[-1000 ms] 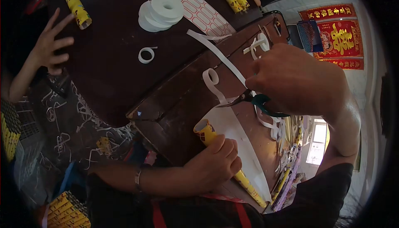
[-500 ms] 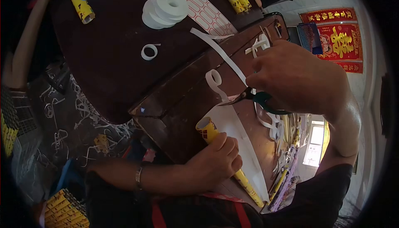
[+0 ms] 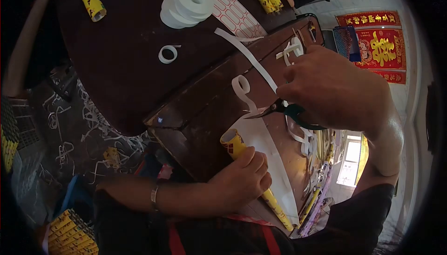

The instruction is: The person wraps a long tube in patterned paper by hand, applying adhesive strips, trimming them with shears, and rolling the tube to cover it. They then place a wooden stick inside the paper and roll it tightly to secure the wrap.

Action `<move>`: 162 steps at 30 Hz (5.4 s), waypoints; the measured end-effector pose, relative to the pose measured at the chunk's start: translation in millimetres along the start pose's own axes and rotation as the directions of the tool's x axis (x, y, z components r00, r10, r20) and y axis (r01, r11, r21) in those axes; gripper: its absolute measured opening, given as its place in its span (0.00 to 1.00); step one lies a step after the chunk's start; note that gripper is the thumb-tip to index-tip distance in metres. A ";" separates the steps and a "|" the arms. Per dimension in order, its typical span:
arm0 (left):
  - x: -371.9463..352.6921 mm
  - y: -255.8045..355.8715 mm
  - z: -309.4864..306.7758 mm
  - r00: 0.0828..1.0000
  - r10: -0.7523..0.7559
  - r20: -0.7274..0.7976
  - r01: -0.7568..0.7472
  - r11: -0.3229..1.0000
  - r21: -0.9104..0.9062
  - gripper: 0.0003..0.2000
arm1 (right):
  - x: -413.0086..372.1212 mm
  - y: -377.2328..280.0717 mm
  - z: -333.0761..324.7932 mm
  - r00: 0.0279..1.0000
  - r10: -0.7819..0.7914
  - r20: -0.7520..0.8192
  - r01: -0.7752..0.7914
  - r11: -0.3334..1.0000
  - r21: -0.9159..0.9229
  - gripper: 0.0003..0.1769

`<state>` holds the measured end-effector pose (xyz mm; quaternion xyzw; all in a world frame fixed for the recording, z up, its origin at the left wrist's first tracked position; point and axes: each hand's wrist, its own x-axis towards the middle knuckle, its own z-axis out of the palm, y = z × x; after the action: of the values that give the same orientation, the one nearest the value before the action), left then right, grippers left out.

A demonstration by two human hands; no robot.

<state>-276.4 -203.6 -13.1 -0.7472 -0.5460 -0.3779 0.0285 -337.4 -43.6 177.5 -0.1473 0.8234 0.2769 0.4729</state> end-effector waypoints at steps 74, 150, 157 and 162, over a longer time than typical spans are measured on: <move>-0.4 0.9 1.4 0.998 0.006 0.058 -0.005 1.000 -0.014 0.11 | -1.7 -0.6 2.5 0.992 -0.039 -0.124 0.042 0.999 0.022 0.07; 20.0 7.0 -35.0 0.935 -0.127 0.332 0.075 0.984 0.164 0.18 | -157.8 -434.9 369.4 -0.080 0.994 -0.073 -0.233 0.052 0.971 0.18; 60.3 29.9 -42.1 0.791 -0.229 0.568 0.195 0.973 0.121 0.19 | -173.5 -477.1 415.1 -0.212 0.976 0.052 -0.241 -0.104 0.965 0.25; 115.4 129.0 24.9 0.809 -0.008 0.588 0.114 0.983 -0.144 0.14 | -162.4 -477.1 417.7 -0.278 0.960 0.017 -0.223 -0.082 0.971 0.25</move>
<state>-141.4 -152.5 85.7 -0.8087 -0.5171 -0.1762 -0.2179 277.2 -181.2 -0.7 0.4937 0.8144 0.0462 -0.3015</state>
